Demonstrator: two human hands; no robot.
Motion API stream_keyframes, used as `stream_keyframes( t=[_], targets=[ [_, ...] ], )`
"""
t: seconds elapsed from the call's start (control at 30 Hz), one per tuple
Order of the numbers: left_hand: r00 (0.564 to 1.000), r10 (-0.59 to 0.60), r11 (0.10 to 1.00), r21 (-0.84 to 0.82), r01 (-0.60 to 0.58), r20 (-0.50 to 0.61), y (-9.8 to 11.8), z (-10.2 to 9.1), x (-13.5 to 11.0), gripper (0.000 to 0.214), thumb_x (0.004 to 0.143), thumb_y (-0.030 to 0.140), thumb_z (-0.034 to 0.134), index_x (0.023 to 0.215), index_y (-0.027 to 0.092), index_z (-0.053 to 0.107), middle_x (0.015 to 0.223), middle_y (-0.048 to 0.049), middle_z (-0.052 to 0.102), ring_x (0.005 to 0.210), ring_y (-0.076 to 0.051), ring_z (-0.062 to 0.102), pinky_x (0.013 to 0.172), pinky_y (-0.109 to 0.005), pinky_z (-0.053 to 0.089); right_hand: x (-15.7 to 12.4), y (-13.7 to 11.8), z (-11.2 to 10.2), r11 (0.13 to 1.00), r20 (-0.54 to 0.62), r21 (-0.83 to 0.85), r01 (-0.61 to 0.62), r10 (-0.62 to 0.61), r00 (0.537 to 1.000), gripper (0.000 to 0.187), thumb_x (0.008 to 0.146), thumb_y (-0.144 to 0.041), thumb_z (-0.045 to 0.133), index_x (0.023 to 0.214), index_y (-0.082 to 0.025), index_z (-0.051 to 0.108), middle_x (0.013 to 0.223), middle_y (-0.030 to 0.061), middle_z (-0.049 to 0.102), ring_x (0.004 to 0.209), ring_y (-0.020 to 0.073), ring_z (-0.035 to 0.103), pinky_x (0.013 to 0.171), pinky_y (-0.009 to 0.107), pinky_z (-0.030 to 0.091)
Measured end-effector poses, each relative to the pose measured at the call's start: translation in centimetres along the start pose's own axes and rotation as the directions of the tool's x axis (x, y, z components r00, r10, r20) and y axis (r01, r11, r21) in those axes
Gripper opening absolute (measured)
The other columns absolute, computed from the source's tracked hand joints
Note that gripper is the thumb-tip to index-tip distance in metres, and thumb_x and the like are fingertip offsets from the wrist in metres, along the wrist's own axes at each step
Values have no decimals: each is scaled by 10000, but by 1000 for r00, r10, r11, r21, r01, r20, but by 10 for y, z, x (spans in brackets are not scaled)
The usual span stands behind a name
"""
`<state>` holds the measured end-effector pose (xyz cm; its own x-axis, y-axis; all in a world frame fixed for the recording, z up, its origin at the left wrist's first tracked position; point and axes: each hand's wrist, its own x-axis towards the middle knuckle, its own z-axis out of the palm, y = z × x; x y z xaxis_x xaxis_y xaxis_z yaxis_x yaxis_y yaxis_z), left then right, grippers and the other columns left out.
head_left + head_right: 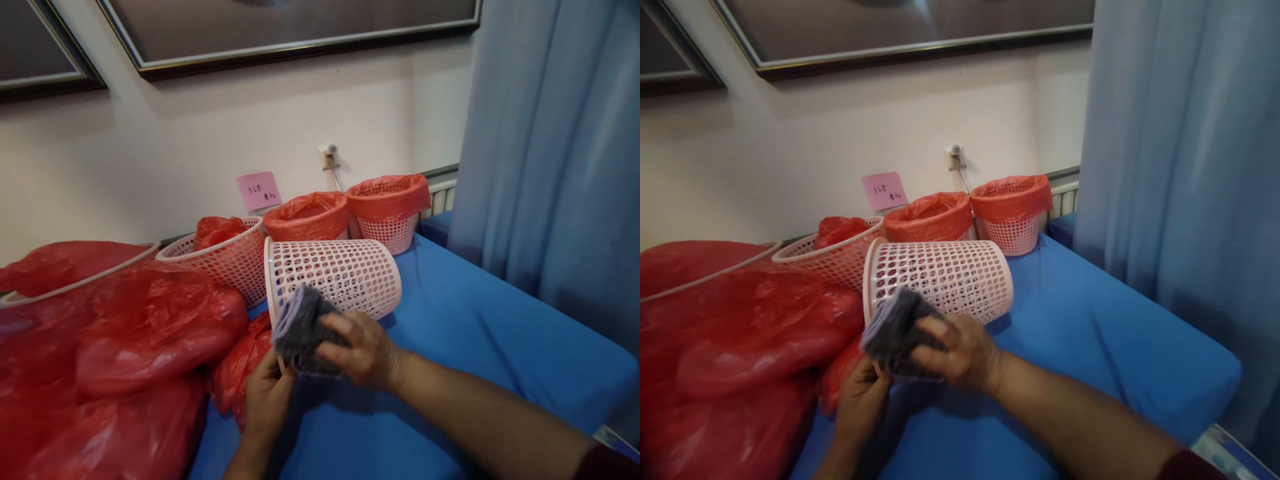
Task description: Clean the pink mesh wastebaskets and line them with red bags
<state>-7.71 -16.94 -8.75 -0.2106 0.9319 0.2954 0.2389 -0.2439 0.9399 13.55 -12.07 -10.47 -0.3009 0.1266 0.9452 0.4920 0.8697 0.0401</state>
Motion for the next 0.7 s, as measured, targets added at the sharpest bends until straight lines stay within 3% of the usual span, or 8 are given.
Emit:
stream_keyframes(
  t=[0.07, 0.13, 0.2, 0.23, 0.4, 0.5, 0.6, 0.7],
  targets=[
    [999, -49, 998, -43, 48, -16, 4, 4, -2, 522, 705, 566, 857, 1026, 157, 807, 1033, -120, 831, 924, -294, 787, 857, -403, 649, -3, 31, -6, 971, -90, -64, -231, 225, 970, 392, 904, -118, 553, 1249, -273, 657, 1395, 103, 546, 1221, 261, 592, 994, 453, 577],
    [998, -63, 995, -75, 64, 5, 5, 9, -5, 547, 691, 561, 873, 1055, 158, 806, 1069, -125, 827, 991, -315, 784, 931, -440, 633, -5, 62, -13, 858, -208, -103, -503, 476, 854, 423, 885, -104, 534, 1269, -245, 645, 1408, 127, 512, 1308, 294, 553, 1076, 518, 530],
    [998, -62, 994, -83, 64, 34, 5, 14, -6, 548, 679, 552, 885, 1056, 162, 808, 1075, -125, 827, 1013, -327, 782, 955, -454, 625, -6, 76, -16, 761, -280, -109, -640, 594, 754, 432, 879, -118, 532, 1281, -235, 638, 1411, 136, 492, 1331, 314, 539, 1099, 556, 509],
    [998, -61, 995, -83, 64, 34, 5, 15, -6, 544, 680, 547, 886, 1061, 167, 809, 1079, -122, 827, 1018, -326, 781, 957, -451, 625, -6, 73, -15, 755, -276, -110, -646, 601, 750, 441, 877, -119, 533, 1291, -234, 631, 1419, 140, 483, 1340, 322, 530, 1101, 566, 505],
    [999, -52, 994, -95, 52, 0, 1, 8, -3, 549, 615, 566, 916, 981, 169, 819, 1002, -109, 836, 932, -302, 788, 866, -387, 643, -4, -4, 4, 971, -25, 57, -231, 233, 972, 500, 865, -121, 554, 1351, -233, 591, 1441, 151, 467, 1287, 290, 557, 1030, 482, 565],
    [999, -24, 997, -71, 26, 24, 1, 1, -1, 543, 580, 579, 923, 916, 165, 816, 914, -93, 833, 843, -282, 778, 785, -350, 643, -5, -27, 11, 983, 2, 178, -46, 46, 999, 443, 888, -182, 575, 1324, -256, 602, 1381, 123, 526, 1141, 242, 617, 909, 404, 612],
    [991, -43, 999, 1, 43, 129, 2, -1, 2, 496, 683, 530, 877, 1026, 177, 817, 988, -100, 832, 906, -296, 780, 828, -375, 641, -6, -10, 6, 989, -22, 115, -98, 101, 995, 429, 890, -148, 568, 1293, -289, 609, 1371, 101, 551, 1147, 242, 624, 920, 423, 611],
    [941, -67, 992, 124, 27, 332, -1, 0, 6, 414, 777, 432, 820, 1131, 217, 811, 1151, -108, 810, 1061, -330, 763, 967, -452, 608, -7, 23, -3, 945, -67, 36, -326, 328, 942, 482, 883, -102, 557, 1335, -265, 586, 1435, 128, 501, 1299, 279, 570, 1050, 491, 560]
  ],
)
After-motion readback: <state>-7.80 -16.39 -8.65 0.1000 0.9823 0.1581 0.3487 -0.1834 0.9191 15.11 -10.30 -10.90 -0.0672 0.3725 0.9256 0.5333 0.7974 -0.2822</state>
